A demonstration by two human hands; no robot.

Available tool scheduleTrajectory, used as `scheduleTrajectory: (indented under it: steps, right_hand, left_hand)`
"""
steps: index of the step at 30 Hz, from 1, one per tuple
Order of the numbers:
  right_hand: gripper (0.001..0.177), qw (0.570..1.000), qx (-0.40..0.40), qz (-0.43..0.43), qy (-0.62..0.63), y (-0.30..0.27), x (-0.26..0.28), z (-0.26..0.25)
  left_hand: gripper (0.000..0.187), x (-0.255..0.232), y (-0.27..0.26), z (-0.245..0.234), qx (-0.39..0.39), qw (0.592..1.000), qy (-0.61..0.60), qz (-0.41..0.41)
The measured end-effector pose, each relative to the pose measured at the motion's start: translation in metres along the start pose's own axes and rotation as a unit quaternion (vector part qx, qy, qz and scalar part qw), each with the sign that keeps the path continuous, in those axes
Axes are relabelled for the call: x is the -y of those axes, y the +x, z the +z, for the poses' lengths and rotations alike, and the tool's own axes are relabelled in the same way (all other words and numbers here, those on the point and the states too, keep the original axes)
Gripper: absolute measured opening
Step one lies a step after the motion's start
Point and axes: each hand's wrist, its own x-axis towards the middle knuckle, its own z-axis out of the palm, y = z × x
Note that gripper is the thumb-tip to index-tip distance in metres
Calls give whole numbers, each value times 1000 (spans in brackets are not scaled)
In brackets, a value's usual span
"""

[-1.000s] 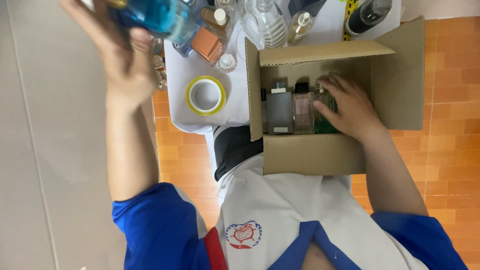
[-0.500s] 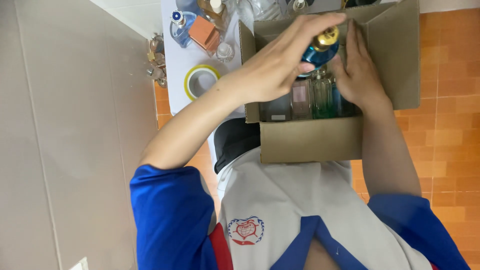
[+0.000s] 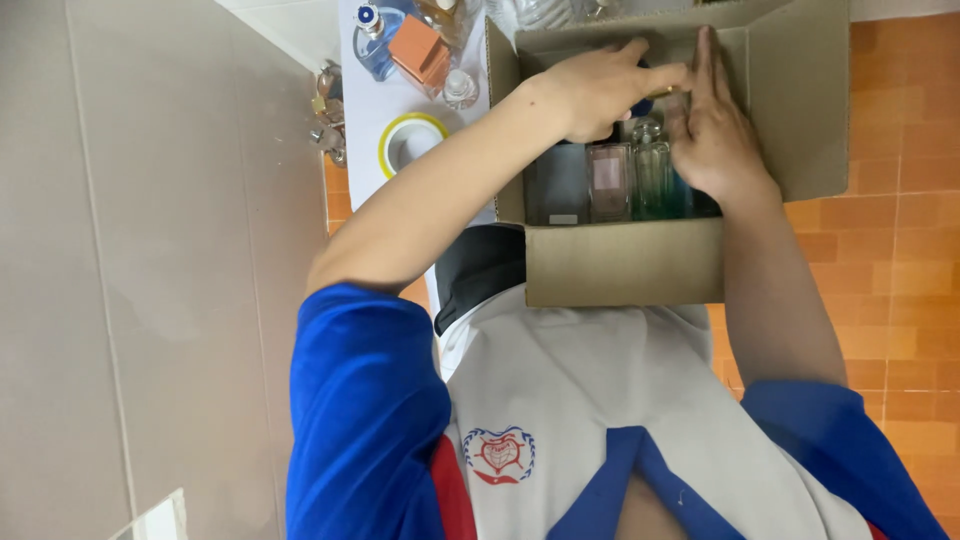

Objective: Packing various perfume bottles into a cardboard box and wrapping one in a cloth.

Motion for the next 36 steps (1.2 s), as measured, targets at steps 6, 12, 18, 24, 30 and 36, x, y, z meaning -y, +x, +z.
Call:
scheduleTrajectory:
  steps: [6,12,18,24,30,36]
  right_hand:
    - [69,999,47,16,-11,1,-1,4]
    - [63,989,122,60,-65,2,12,6]
    - [63,987,134,20,-86,6,1,16]
    - [62,990,112,-12,-88,9,1,20]
    - [62,989,126,-4,-76,11,3,20]
    - [64,987,135,-22,-89,12,5,23]
  left_hand:
    - [110,21,35,12,158,983,4,-97]
    - [90,35,46,30,188,968,33,-161]
    - [88,71,39,74,138,981,62,-125]
    - [105,56,8,64,70,984,119,-109]
    - [82,74,14,102,19,983,149,-110]
    - [61,77,13,111,-85,972,197,-93]
